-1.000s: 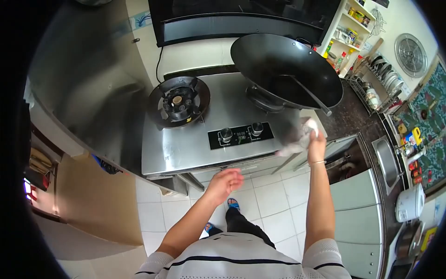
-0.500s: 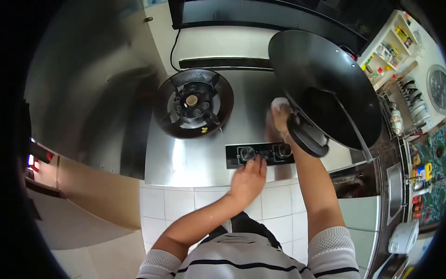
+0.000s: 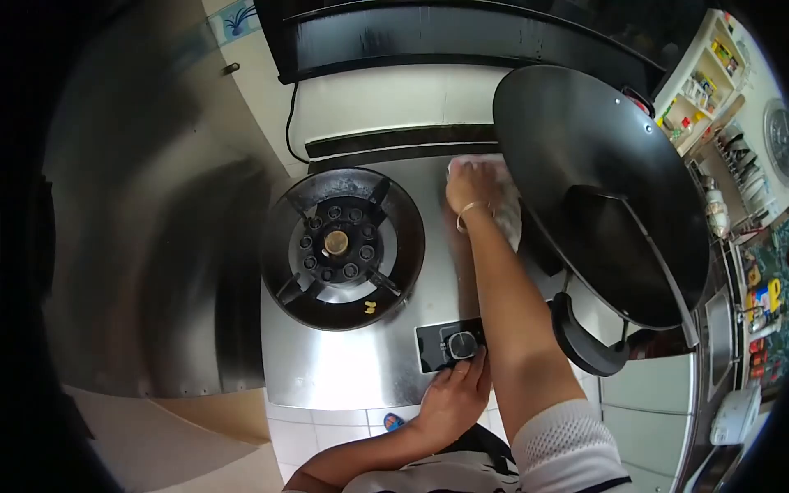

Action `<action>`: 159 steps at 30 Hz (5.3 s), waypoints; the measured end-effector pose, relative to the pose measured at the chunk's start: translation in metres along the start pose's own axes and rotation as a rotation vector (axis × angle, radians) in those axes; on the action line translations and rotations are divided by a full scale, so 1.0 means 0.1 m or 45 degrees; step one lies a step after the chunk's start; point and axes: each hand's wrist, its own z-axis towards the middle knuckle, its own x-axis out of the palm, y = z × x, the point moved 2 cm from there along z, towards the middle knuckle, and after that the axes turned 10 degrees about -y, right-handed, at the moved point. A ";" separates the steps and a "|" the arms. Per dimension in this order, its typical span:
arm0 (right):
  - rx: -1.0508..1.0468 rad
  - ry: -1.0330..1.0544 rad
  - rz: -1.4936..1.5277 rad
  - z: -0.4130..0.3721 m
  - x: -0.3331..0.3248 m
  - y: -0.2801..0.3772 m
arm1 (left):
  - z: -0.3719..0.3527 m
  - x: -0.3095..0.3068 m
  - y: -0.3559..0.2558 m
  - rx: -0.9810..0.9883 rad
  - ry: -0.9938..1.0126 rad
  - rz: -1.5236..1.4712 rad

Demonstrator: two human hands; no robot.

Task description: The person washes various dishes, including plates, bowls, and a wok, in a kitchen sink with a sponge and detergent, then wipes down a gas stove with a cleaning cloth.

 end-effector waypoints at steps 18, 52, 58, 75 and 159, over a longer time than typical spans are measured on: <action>-1.101 0.722 1.020 -0.71 -0.46 -0.39 | -0.17 -0.12 0.14 0.171 -0.045 -0.149; -0.177 -0.123 0.796 -0.19 -0.32 -0.43 | -0.16 -0.14 0.20 0.157 0.089 -0.281; 0.071 -0.203 0.014 -0.02 0.26 -0.68 | -0.19 -0.09 0.21 0.113 0.059 -0.250; -0.412 -0.036 0.751 -0.19 0.03 -0.50 | -0.48 -0.24 0.42 -0.444 0.420 -1.299; -0.512 0.469 0.226 -1.33 -1.11 -0.13 | -1.99 -0.02 0.84 -2.138 -0.526 -3.169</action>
